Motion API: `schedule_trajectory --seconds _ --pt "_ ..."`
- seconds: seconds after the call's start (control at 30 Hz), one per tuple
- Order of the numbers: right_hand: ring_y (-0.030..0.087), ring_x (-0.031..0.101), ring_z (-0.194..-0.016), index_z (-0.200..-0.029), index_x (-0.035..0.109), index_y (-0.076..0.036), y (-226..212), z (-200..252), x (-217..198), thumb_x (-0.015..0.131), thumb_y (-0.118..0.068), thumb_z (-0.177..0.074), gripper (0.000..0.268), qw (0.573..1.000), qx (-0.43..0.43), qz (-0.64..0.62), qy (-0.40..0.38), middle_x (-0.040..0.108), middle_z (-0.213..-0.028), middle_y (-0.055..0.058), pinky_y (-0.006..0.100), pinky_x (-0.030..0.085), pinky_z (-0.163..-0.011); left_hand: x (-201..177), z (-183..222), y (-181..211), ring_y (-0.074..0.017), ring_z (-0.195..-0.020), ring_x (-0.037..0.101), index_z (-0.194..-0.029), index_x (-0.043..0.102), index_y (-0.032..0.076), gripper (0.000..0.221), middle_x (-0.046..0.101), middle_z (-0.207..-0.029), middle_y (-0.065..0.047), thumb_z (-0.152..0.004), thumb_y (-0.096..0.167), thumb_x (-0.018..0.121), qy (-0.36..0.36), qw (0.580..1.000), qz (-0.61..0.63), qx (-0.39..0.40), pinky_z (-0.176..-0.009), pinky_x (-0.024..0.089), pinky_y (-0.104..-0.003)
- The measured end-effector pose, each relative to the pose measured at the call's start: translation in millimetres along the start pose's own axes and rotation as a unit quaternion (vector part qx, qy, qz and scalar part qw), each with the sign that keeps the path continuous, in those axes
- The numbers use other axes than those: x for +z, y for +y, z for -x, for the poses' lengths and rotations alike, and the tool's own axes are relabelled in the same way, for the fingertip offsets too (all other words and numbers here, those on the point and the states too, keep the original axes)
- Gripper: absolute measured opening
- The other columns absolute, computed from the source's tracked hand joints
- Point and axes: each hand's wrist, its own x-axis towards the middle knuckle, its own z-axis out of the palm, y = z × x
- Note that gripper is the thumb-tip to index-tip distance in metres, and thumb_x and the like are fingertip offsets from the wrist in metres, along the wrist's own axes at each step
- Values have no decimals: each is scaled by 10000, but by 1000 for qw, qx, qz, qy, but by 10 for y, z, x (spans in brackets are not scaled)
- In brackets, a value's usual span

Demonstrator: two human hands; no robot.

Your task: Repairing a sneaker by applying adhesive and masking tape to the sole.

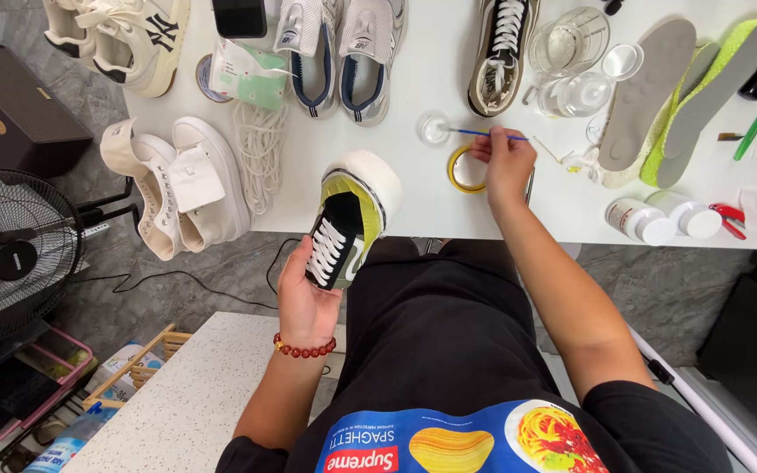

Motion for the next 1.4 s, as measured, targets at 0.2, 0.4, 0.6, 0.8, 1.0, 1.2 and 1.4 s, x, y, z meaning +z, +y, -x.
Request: schedule_trajectory --seconds 0.2,0.4,0.6,0.8,1.0,1.2,1.4 --pt "236 762 -785 -980 637 29 118 -42 162 607 -194 -1008 227 990 123 -65 20 743 -921 162 324 660 -718 22 16 50 -200 -1090 701 -1234 609 -30 320 712 -1199 -117 -1033 216 572 3 1000 3 12 -943 563 -373" --pt "231 759 -887 -1108 656 44 190 34 66 635 -207 -988 279 970 208 -116 -40 753 -996 156 323 640 -785 89 -61 75 -220 -1122 688 -1230 597 -29 304 700 -1220 -124 -1040 207 571 -19 999 -3 26 -969 551 -391" --pt "221 746 -820 -1123 656 18 -359 971 -465 642 -143 -962 228 984 158 -32 -72 740 -927 135 340 621 -716 421 -198 3 -249 -1229 639 -1310 581 -39 372 670 -1317 -130 -1045 215 522 -116 992 22 -36 -1066 488 -419" --pt "152 679 -732 -1019 678 16 -1047 1276 -1987 650 -62 -1014 83 973 -103 112 173 708 -858 99 298 563 -690 1033 -169 -163 -268 -1294 614 -1309 554 -41 332 638 -1374 -149 -1059 161 469 -178 982 -27 -63 -1124 458 -439" --pt "161 710 -791 -1097 636 -4 -1382 1323 -2784 646 -49 -1083 49 926 -192 98 311 722 -929 98 295 593 -692 1766 -165 -885 -238 -1327 584 -1294 530 -7 249 626 -1387 -128 -1110 149 470 -242 966 -49 -77 -1167 440 -421" --pt "142 734 -917 -1146 681 26 -983 774 -3932 663 -42 -1060 110 905 -175 154 355 769 -1032 96 271 592 -729 2430 -221 -1748 -204 -1227 584 -1296 530 -26 254 632 -1300 -115 -1158 184 492 -311 938 -26 -153 -1075 428 -364" --pt "321 707 -1086 -1226 727 38 -1021 -476 -4608 695 61 -972 257 814 -303 453 202 738 -1195 179 388 565 -886 2776 -82 -2159 -248 -1308 564 -1346 522 1 354 608 -1382 -147 -1080 234 528 -292 946 -43 -135 -1163 402 -412"
